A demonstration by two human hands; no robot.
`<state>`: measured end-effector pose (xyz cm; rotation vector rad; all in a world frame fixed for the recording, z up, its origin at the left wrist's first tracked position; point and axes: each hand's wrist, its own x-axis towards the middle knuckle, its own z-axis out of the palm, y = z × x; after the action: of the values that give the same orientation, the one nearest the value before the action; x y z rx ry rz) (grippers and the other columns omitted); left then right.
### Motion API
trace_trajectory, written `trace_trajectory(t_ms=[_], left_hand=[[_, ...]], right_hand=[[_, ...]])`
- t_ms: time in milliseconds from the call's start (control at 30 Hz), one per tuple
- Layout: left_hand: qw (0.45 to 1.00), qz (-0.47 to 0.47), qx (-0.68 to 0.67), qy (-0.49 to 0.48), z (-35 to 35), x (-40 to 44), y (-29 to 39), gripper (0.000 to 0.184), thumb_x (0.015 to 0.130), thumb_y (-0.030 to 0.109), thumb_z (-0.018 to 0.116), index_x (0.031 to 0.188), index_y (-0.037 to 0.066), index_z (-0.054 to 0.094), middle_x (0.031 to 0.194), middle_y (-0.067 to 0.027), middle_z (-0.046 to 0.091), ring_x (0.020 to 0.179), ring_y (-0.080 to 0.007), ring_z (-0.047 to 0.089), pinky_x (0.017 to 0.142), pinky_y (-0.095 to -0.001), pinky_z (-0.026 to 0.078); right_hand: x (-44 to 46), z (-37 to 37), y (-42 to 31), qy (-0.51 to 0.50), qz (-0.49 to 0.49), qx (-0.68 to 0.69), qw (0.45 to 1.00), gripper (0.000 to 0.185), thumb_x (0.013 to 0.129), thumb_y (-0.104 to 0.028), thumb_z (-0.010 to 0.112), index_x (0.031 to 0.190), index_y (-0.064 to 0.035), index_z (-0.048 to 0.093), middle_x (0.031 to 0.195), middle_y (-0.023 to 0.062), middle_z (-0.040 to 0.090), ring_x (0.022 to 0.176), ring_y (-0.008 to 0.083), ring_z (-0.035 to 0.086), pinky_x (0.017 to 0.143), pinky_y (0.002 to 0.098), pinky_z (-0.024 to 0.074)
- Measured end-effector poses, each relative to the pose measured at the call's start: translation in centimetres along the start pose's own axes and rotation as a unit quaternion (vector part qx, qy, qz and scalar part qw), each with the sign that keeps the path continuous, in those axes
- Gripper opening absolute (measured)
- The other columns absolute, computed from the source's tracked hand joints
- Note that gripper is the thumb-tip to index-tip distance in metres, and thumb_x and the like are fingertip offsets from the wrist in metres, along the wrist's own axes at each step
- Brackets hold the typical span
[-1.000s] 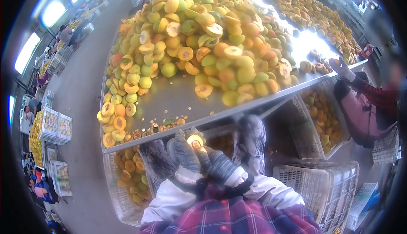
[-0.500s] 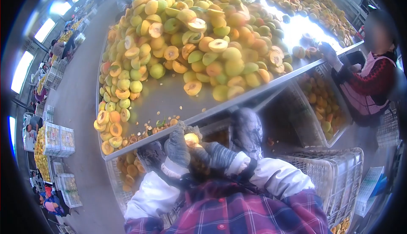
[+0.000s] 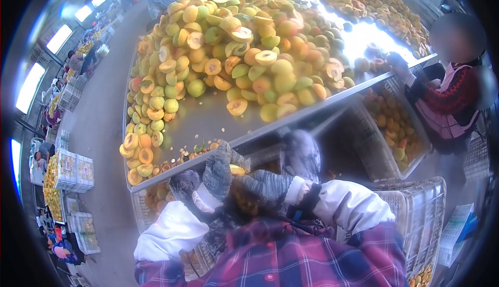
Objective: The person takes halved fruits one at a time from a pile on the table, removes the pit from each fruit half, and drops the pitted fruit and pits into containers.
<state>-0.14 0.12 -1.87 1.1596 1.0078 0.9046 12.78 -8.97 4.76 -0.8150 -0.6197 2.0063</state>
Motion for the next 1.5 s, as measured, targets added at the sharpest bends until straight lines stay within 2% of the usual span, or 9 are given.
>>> trace_trajectory(t_ms=[133, 200, 500, 567, 667, 967, 1200, 1400, 1500], left_hand=[[0.989, 0.136, -0.06, -0.017, -0.6, 2.1, -3.3, 0.052, 0.099, 0.047, 0.053, 0.078, 0.002, 0.066, 0.071, -0.0105, 0.066, 0.066, -0.015, 0.061, 0.061, -0.0267, 0.05], [0.983, 0.164, -0.069, 0.043, 0.0, 2.2, -4.0, 0.052, 0.098, 0.047, 0.054, 0.079, 0.001, 0.066, 0.071, -0.0115, 0.066, 0.065, -0.0155, 0.061, 0.059, -0.026, 0.05], [0.983, 0.019, -0.11, -0.149, -1.0, -3.4, 4.4, 0.064, 0.099, 0.061, 0.042, 0.081, 0.003, 0.062, 0.073, -0.0122, 0.063, 0.063, -0.0202, 0.06, 0.055, -0.028, 0.048], [0.995, -0.019, -0.074, -0.064, 0.0, -4.5, 6.3, 0.071, 0.096, 0.068, 0.036, 0.089, 0.002, 0.063, 0.077, -0.0136, 0.064, 0.061, -0.0228, 0.061, 0.054, -0.0311, 0.049], [0.987, -0.068, -0.145, -0.027, -1.6, -2.8, 4.2, 0.076, 0.095, 0.072, 0.034, 0.096, 0.002, 0.064, 0.08, -0.0153, 0.066, 0.064, -0.0251, 0.063, 0.054, -0.0336, 0.053], [0.903, -0.246, -0.342, -0.079, -5.7, -0.2, -0.3, 0.075, 0.096, 0.069, 0.037, 0.099, 0.0, 0.066, 0.081, -0.0164, 0.069, 0.068, -0.0267, 0.068, 0.058, -0.035, 0.058], [0.994, -0.023, -0.087, 0.055, -2.2, -3.3, 2.3, 0.065, 0.1, 0.057, 0.039, 0.085, 0.0, 0.067, 0.076, -0.0131, 0.069, 0.061, -0.0217, 0.064, 0.053, -0.0309, 0.052], [0.993, -0.065, -0.1, -0.001, -2.0, -4.5, 4.3, 0.062, 0.101, 0.054, 0.04, 0.082, 0.002, 0.067, 0.07, -0.0136, 0.067, 0.058, -0.0217, 0.062, 0.053, -0.0295, 0.05], [0.989, 0.049, -0.094, 0.1, 1.6, -5.0, 0.9, 0.061, 0.1, 0.055, 0.04, 0.089, 0.001, 0.066, 0.077, -0.0155, 0.068, 0.062, -0.0233, 0.063, 0.054, -0.03, 0.051]], right_hand=[[6.3, -6.9, 11.2, -0.353, 0.063, 0.539, 0.762, 0.042, 0.104, -0.025, 0.049, 0.139, -0.002, 0.048, 0.123, 0.0018, 0.06, 0.11, 0.0088, 0.057, 0.092, 0.0233, 0.047], [6.7, -6.9, 13.3, 0.005, -0.09, 0.204, 0.975, 0.035, 0.105, -0.032, 0.045, 0.122, -0.0042, 0.059, 0.104, 0.0036, 0.063, 0.088, 0.0127, 0.06, 0.081, 0.0229, 0.0495], [3.5, -4.6, 9.4, -0.01, -0.188, -0.419, 0.888, 0.035, 0.102, -0.024, 0.055, 0.133, -0.0088, 0.057, 0.103, 0.0019, 0.064, 0.09, 0.0138, 0.06, 0.077, 0.0284, 0.0498], [1.8, -2.5, 7.5, -0.006, -0.035, -0.174, 0.984, 0.034, 0.101, -0.02, 0.054, 0.133, -0.0072, 0.057, 0.104, 0.0093, 0.066, 0.095, 0.0218, 0.064, 0.082, 0.0334, 0.0519], [-0.4, -2.5, 6.9, -0.004, -0.252, -0.649, 0.718, 0.038, 0.101, -0.032, 0.052, 0.131, -0.0094, 0.059, 0.114, 0.0212, 0.065, 0.107, 0.0368, 0.062, 0.09, 0.0449, 0.0497], [-1.6, -0.4, 6.1, 0.123, -0.101, -0.47, 0.868, 0.042, 0.105, -0.037, 0.043, 0.119, -0.0045, 0.066, 0.102, 0.0145, 0.071, 0.097, 0.0274, 0.065, 0.089, 0.0371, 0.0478], [2.6, 0.2, 7.4, 0.133, -0.065, -0.221, 0.964, 0.04, 0.106, -0.034, 0.045, 0.112, -0.0005, 0.066, 0.083, 0.009, 0.069, 0.07, 0.017, 0.065, 0.069, 0.0305, 0.0515], [5.8, -5.4, 15.0, 0.005, -0.308, -0.561, 0.769, 0.052, 0.095, -0.026, 0.049, 0.136, 0.0043, 0.046, 0.129, 0.0245, 0.053, 0.107, 0.0394, 0.058, 0.091, 0.0435, 0.048], [5.5, -5.7, 15.0, -0.035, -0.252, -0.459, 0.851, 0.049, 0.096, -0.023, 0.051, 0.139, 0.0004, 0.047, 0.131, 0.0224, 0.055, 0.113, 0.0323, 0.057, 0.095, 0.0396, 0.0473]])
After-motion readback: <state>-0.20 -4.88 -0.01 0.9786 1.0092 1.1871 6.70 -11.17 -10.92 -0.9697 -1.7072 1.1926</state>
